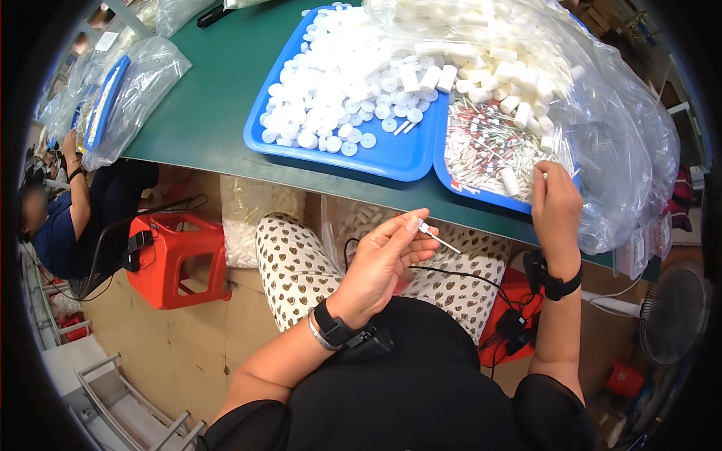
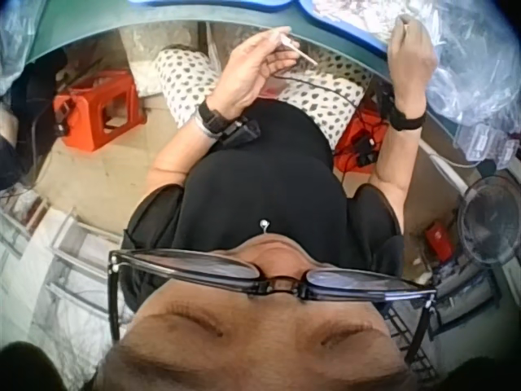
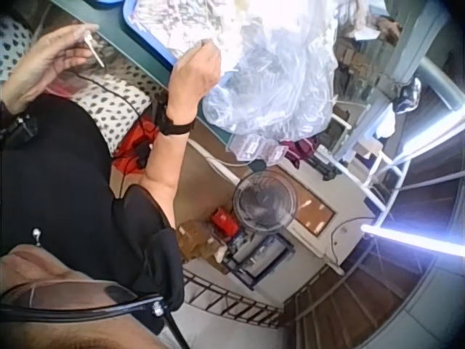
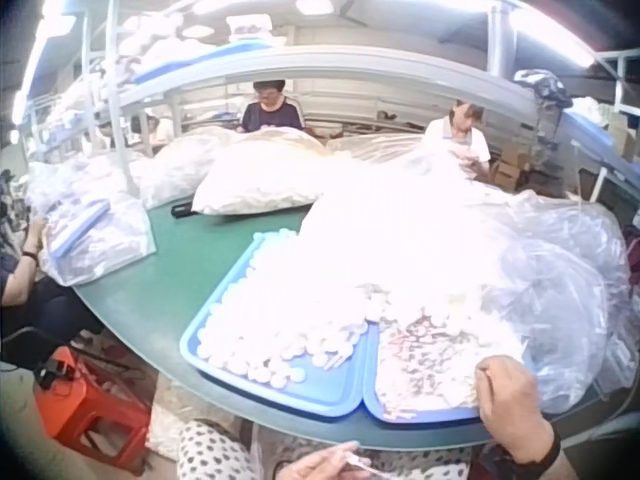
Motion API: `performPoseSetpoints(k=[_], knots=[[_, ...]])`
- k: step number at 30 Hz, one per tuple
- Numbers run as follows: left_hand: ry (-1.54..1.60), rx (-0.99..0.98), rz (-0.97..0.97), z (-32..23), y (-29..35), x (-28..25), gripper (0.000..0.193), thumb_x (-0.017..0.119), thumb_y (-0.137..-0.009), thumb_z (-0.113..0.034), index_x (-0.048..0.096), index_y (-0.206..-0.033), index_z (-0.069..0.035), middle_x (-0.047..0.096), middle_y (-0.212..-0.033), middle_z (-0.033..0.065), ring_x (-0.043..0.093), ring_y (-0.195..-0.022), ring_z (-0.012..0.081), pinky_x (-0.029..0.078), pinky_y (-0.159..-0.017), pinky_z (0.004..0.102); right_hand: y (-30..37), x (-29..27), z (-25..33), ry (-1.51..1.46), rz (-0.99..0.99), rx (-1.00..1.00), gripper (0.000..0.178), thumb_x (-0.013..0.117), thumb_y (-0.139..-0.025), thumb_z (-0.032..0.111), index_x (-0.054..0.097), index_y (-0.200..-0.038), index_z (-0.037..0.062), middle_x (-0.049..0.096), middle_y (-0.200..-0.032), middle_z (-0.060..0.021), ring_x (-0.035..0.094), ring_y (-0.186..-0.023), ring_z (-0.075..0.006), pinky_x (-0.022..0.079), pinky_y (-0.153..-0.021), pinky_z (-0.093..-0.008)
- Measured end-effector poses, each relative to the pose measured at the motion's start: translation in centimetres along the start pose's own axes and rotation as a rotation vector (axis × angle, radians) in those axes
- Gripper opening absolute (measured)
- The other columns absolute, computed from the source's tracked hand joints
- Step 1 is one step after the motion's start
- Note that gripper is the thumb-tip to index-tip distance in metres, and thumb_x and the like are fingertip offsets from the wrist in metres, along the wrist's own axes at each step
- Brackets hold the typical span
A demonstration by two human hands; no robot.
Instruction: The person sits at a green table and repeatedly picks up small white plastic caps and thin metal rods. They insert the rods into the caps and place the assembled units into a blue tray. The process is repetitive and involves handling small parts by hand.
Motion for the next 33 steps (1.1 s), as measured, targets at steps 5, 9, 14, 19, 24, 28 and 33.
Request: performPoseSetpoints(k=[5, 9, 14, 19, 24, 28, 33], knots=[[0.010, 0.001, 0.000, -0.1, 0.0, -0.1, 0.039, 0.053, -0.103, -0.025, 0.052, -0.132, 0.001, 0.065, -0.112, 0.0128, 0.066, -0.100, 0.0166, 0.053, -0.091, 0.0307, 0.4, 0.8, -1.4, -0.276, 0.030, 0.273, 0.012, 0.052, -0.099, 0.007, 0.055, -0.110, 0.0012, 0.068, -0.094, -0.0150, 0.069, -0.076, -0.0241, 0.051, -0.062, -0.0339], [0.054, 0.030, -0.005, 0.7, 0.3, -0.6, 0.040, 0.056, -0.101, -0.026, 0.053, -0.131, 0.001, 0.065, -0.112, 0.0114, 0.066, -0.099, 0.0160, 0.054, -0.089, 0.0295, 0.5, 0.0, -0.1, -0.762, -0.067, 0.285, 0.016, 0.046, -0.103, 0.007, 0.053, -0.114, -0.0024, 0.067, -0.103, -0.0119, 0.068, -0.080, -0.0165, 0.055, -0.069, -0.0289], [0.091, -0.099, 0.011, 4.9, -1.6, 0.0, 0.035, 0.059, -0.099, -0.031, 0.060, -0.121, -0.003, 0.066, -0.104, 0.0064, 0.066, -0.091, 0.0127, 0.054, -0.081, 0.0265, 2.8, -0.8, 0.9, -0.891, -0.048, 0.321, 0.012, 0.049, -0.101, 0.003, 0.052, -0.111, -0.0032, 0.064, -0.095, -0.0133, 0.064, -0.072, -0.0149, 0.055, -0.070, -0.0274], [0.106, -0.009, 0.049, 2.2, 0.1, 0.6, 0.041, 0.053, -0.102, -0.030, 0.055, -0.127, 0.002, 0.066, -0.110, 0.0112, 0.066, -0.098, 0.0160, 0.054, -0.088, 0.0297, 2.2, -0.3, 6.0, -1.099, 0.150, 0.389, 0.016, 0.052, -0.097, -0.003, 0.061, -0.111, -0.0059, 0.065, -0.093, -0.0116, 0.068, -0.081, -0.0175, 0.055, -0.075, -0.0273], [0.240, -0.009, 0.105, 0.2, -0.2, 0.7, 0.039, 0.049, -0.104, -0.028, 0.049, -0.130, 0.002, 0.064, -0.114, 0.0126, 0.065, -0.103, 0.0190, 0.054, -0.093, 0.0323, 3.0, 1.2, 8.6, -1.130, 0.250, 0.309, 0.015, 0.058, -0.093, -0.007, 0.066, -0.105, -0.0045, 0.063, -0.106, -0.0137, 0.069, -0.087, -0.0199, 0.056, -0.075, -0.0277], [0.255, 0.005, 0.105, -0.3, 0.2, 0.4, 0.038, 0.048, -0.105, -0.027, 0.049, -0.130, 0.001, 0.064, -0.114, 0.0135, 0.065, -0.104, 0.0205, 0.054, -0.093, 0.0336, 3.2, 1.1, 9.7, -0.904, 0.231, 0.122, 0.019, 0.068, -0.084, -0.006, 0.070, -0.102, -0.0025, 0.068, -0.096, -0.0133, 0.066, -0.080, -0.0199, 0.053, -0.069, -0.0295], [0.258, 0.033, 0.097, -0.6, 0.5, 0.1, 0.038, 0.048, -0.104, -0.026, 0.049, -0.131, 0.001, 0.064, -0.113, 0.0139, 0.066, -0.103, 0.0212, 0.054, -0.092, 0.0340, 3.4, 1.4, 11.2, -0.681, 0.338, -0.063, 0.021, 0.066, -0.084, -0.007, 0.065, -0.104, -0.0030, 0.066, -0.091, -0.0146, 0.065, -0.074, -0.0257, 0.052, -0.063, -0.0335]])
Point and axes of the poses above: each hand's wrist, its own y-axis away from the middle knuckle, its own x-axis out of the palm, z = x × y, the point moved 7 cm from there along -y, towards the middle knuckle
